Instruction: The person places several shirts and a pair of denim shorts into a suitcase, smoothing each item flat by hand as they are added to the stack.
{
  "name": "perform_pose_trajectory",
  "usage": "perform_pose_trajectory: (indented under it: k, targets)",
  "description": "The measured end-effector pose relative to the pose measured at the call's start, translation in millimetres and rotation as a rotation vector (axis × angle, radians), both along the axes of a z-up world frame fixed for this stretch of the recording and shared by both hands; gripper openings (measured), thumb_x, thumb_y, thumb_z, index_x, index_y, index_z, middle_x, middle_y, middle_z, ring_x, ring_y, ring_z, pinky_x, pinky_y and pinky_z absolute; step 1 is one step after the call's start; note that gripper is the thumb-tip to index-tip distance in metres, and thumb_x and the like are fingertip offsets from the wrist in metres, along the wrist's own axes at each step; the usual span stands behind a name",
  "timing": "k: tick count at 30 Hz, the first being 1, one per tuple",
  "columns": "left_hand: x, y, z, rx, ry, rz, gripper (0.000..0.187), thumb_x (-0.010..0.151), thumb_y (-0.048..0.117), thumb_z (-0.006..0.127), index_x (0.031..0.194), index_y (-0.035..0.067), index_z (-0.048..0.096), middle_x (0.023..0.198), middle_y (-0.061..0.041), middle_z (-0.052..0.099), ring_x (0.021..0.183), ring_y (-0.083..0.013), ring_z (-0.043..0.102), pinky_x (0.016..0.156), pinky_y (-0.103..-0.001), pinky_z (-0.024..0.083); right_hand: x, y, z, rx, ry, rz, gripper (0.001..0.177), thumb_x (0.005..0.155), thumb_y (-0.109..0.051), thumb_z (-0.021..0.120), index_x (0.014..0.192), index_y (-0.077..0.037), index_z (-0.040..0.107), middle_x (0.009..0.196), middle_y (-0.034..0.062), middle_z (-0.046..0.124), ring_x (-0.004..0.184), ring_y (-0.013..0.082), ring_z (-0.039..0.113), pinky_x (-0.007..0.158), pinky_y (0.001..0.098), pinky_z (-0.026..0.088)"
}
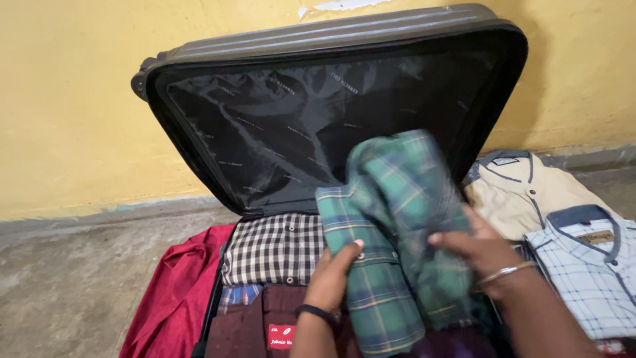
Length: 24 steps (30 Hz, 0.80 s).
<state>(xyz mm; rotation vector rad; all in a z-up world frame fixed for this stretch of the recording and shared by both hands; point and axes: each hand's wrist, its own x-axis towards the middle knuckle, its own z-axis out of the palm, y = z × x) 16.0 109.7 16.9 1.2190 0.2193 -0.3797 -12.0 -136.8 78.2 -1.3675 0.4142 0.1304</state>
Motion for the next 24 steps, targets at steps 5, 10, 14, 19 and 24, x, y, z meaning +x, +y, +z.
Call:
perform_pose_trajectory:
  k: [5,10,14,19,24]
  targets:
    - [1.8,43.7,-22.3,-0.07,0.152,0.212,0.061,0.08,0.038,0.07,0.125,-0.003,0.063,0.115,-0.02,0.07,0.1,-0.0314,0.069,0.083,-0.044,0.057,-1.6,-54.4,-6.5,0.107,0.09,-0.215,0.073,0.077,-0.012,0.063,0.148,-0.009,0.047,0.123,0.0181,0.069,0.101,0.0327,0.071,0.085,0.0533,0.059]
    - [0.5,63.9,-78.7,0.069,0.16,0.28,0.068,0.078,0.035,0.076,0.131,-0.003,0.059,0.116,-0.018,0.068,0.101,-0.0267,0.067,0.086,-0.041,0.055,-0.9,-68.0,-62.5,0.081,0.209,-0.251,0.067,0.078,-0.012,0.066,0.143,-0.007,0.05,0.122,0.0198,0.069,0.103,0.0346,0.071,0.088,0.0532,0.058]
    - [-1.7,55.8,-116.4,0.216,0.066,0.227,0.071,0.076,0.021,0.08,0.136,-0.001,0.048,0.106,-0.016,0.074,0.093,-0.0223,0.071,0.083,-0.035,0.055,-0.5,-71.0,-111.7,-0.084,0.266,-0.212,0.065,0.074,-0.01,0.073,0.136,-0.002,0.057,0.117,0.0214,0.072,0.102,0.0376,0.071,0.087,0.0527,0.057]
    - [4.0,53.7,-131.4,0.401,-0.008,0.255,0.065,0.077,0.015,0.077,0.135,-0.002,0.053,0.096,-0.011,0.075,0.083,-0.0164,0.068,0.075,-0.029,0.054,-1.2,-77.9,-131.2,-1.087,-0.043,-0.426,0.079,0.07,-0.02,0.085,0.141,0.0,0.056,0.114,0.0229,0.07,0.107,0.0409,0.067,0.092,0.05,0.053]
    - [1.2,55.2,-127.1,0.479,0.033,0.248,0.06,0.079,0.017,0.076,0.134,0.0,0.056,0.093,-0.008,0.076,0.082,-0.0135,0.069,0.076,-0.027,0.054,11.2,-18.6,-127.3,-1.275,-0.228,-0.219,0.037,0.077,-0.029,0.078,0.11,-0.012,0.078,0.103,0.013,0.076,0.097,0.0328,0.071,0.09,0.045,0.055]
